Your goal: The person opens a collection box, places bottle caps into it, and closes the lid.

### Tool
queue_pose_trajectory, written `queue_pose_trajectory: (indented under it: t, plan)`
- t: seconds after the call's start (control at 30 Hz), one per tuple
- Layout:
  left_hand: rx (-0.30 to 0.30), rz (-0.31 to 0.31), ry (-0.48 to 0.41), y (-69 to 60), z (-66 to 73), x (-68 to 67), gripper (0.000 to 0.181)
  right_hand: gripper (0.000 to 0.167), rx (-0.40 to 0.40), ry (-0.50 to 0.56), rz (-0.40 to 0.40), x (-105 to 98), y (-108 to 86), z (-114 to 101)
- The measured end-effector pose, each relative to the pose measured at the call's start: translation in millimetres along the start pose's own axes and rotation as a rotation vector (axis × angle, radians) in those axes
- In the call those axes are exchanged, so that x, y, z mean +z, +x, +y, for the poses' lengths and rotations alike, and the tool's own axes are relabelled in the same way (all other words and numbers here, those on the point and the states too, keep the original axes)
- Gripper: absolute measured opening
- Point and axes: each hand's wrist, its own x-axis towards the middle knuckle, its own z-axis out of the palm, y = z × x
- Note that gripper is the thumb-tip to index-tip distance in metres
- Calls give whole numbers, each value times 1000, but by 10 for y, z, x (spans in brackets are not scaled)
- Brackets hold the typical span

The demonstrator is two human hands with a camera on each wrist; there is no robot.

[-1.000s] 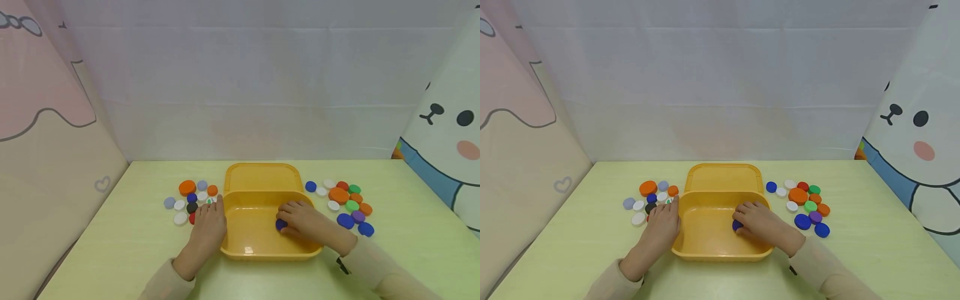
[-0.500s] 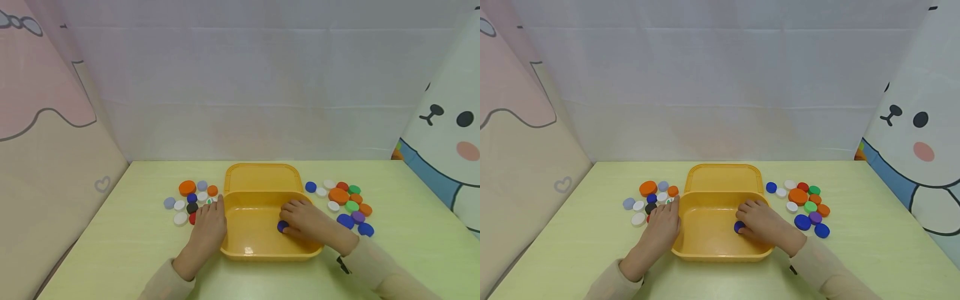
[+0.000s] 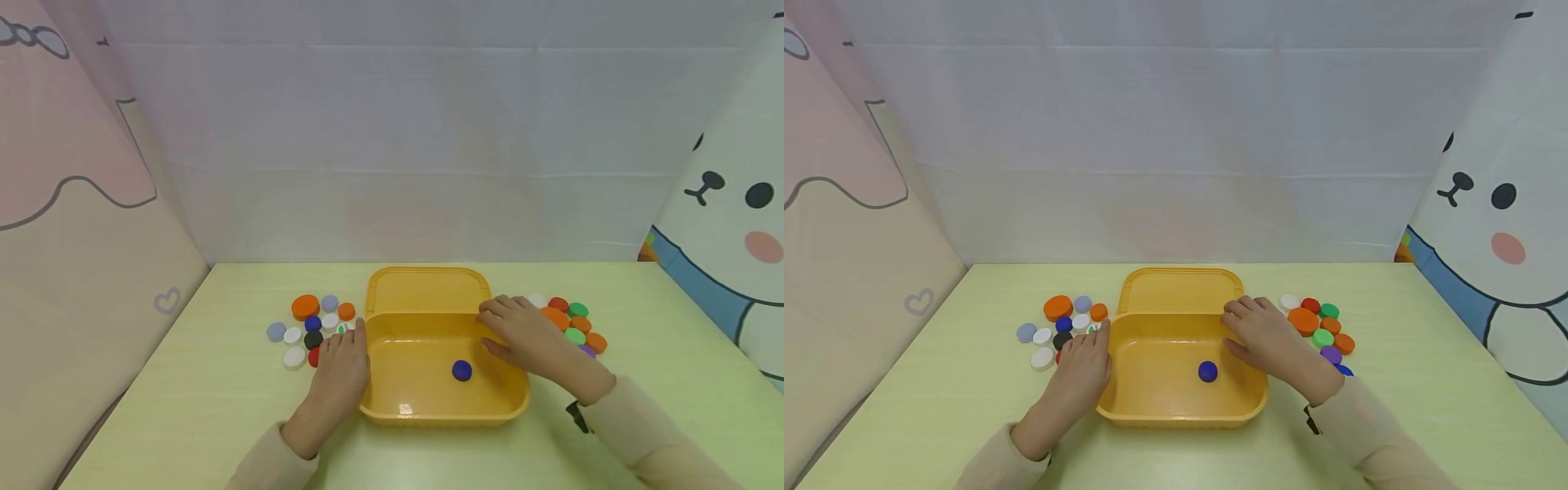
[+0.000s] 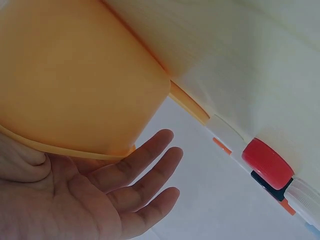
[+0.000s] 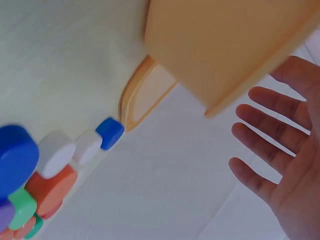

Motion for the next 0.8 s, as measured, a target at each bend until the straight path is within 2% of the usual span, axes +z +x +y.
queue_pose_trajectory:
  t: [0.17,0.3,0.5,0.63,0.8]
  plan:
    - [5,4,3,2,-3,6,44,28,28,1,101,-40,-57,205]
    - [16,23,11,7,-11,14,43,28,86,-4,111,-53,-115,358]
    - [15,17,11,1,-12,3,43,25,203,1,-7,-34,-231,525]
    - [10,6,9,1,-5,-5,43,23,245,20,-67,4,-323,622]
    - [7,8,0,10,-4,-8,43,20,308,48,-188,26,-388,688]
